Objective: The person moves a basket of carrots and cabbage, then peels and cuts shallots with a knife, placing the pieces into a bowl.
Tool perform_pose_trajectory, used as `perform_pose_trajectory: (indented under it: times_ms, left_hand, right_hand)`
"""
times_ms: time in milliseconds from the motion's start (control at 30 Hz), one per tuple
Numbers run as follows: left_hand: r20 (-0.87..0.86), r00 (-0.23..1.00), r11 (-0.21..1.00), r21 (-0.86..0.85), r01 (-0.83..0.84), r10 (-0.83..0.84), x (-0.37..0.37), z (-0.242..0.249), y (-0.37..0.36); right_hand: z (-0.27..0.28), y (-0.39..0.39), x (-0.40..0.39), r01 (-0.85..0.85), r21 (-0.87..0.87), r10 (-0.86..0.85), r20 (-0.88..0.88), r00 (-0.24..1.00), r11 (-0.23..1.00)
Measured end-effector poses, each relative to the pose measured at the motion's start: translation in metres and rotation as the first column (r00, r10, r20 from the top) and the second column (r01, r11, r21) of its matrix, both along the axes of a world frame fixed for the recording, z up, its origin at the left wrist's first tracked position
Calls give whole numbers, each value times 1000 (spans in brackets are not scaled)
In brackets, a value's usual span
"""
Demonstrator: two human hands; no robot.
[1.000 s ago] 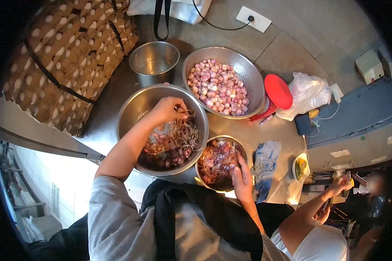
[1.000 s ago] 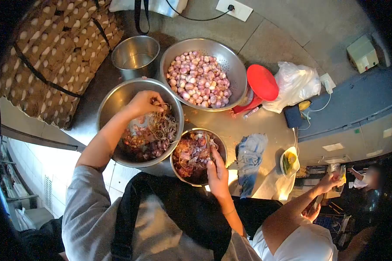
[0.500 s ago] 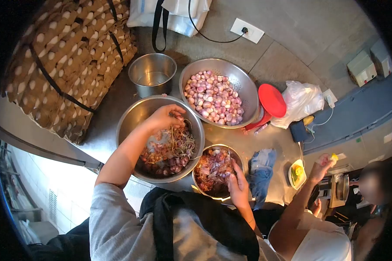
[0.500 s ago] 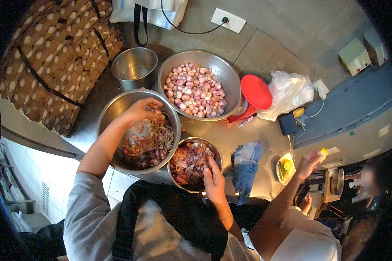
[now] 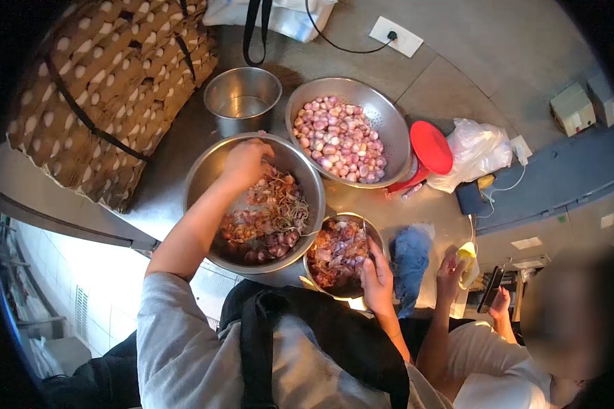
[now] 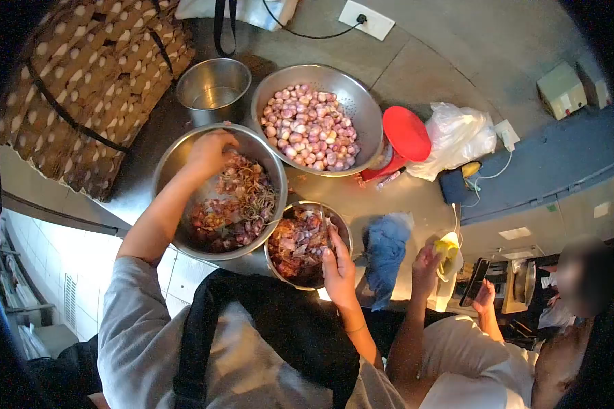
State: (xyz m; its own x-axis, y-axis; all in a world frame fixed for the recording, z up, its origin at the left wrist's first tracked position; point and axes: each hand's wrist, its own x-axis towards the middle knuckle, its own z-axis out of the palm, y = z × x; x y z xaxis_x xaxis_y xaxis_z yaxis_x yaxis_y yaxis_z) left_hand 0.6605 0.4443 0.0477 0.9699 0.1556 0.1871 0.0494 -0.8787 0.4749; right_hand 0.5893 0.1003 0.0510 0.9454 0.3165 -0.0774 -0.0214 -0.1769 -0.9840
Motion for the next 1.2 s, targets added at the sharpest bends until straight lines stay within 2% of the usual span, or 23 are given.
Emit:
perform_pose_trajectory:
  times_ms: [33, 100, 167, 200, 300, 333, 400, 433, 533, 667, 800, 900, 1000, 1133, 1200]
  left_hand:
    - [-79, 997, 1000, 21, -21, 22, 3, 0, 0]
    - [-318, 947, 996, 52, 75, -55, 10, -4, -2]
    - [-584, 808, 993, 25, 113, -77, 14, 1, -9]
    - [-567, 822, 967, 179, 183, -51, 14, -6, -11]
    - [-622, 771, 925, 198, 324, -137, 7, -18, -9]
    - [-628, 769, 925, 212, 315, -118, 5, -20, -12]
    - [-626, 776, 922, 249, 295, -79, 5, -26, -18]
    - [-605, 793, 915, 278, 293, -70, 6, -32, -20]
    - [-547, 829, 905, 286, 316, -116, 5, -45, -19]
    - [-522, 825, 950, 82, 303, -218, 13, -62, -4]
    - [-509, 837, 970, 13, 241, -201, 19, -44, -10]
    - [-483, 859, 985, -107, 138, -172, 17, -15, -22]
    - [-358, 909, 963, -234, 134, -213, 17, -22, -20]
    - [-162, 961, 921, -357, 156, -226, 6, 22, -40]
    - [-179, 954, 839, -533, 110, -239, 1, 33, -48]
  right_hand:
    - [0, 1, 0, 12, 12, -12, -16, 1000, 1000]
    - [2, 2, 1, 24, 1, -24, -12, 1000, 1000]
    - [2, 3, -1, 49, -13, -49, -5, 999, 999]
    - [0, 3, 0, 66, -20, -66, 5, 998, 998]
    - [-14, -3, 7, 60, -101, -49, 108, 993, 993]
    - [-11, -5, 5, 71, -82, -67, 53, 996, 994]
    - [-2, -3, 7, 62, -133, -50, 92, 994, 989]
    - [1, -2, 8, 56, -202, -19, 182, 983, 978]
    - [0, -2, 8, 64, -173, -39, 147, 988, 983]
    - [9, -4, 10, 44, -156, -20, 152, 988, 987]
    - [10, -4, 12, 12, -126, 6, 140, 990, 992]
    - [15, -7, 7, 3, -77, 8, 143, 990, 997]
    - [31, -10, -2, -27, -86, 44, 201, 979, 996]
    - [32, -18, -9, -15, -69, 28, 187, 982, 998]
    - [32, -21, -15, -11, -41, 18, 178, 984, 999]
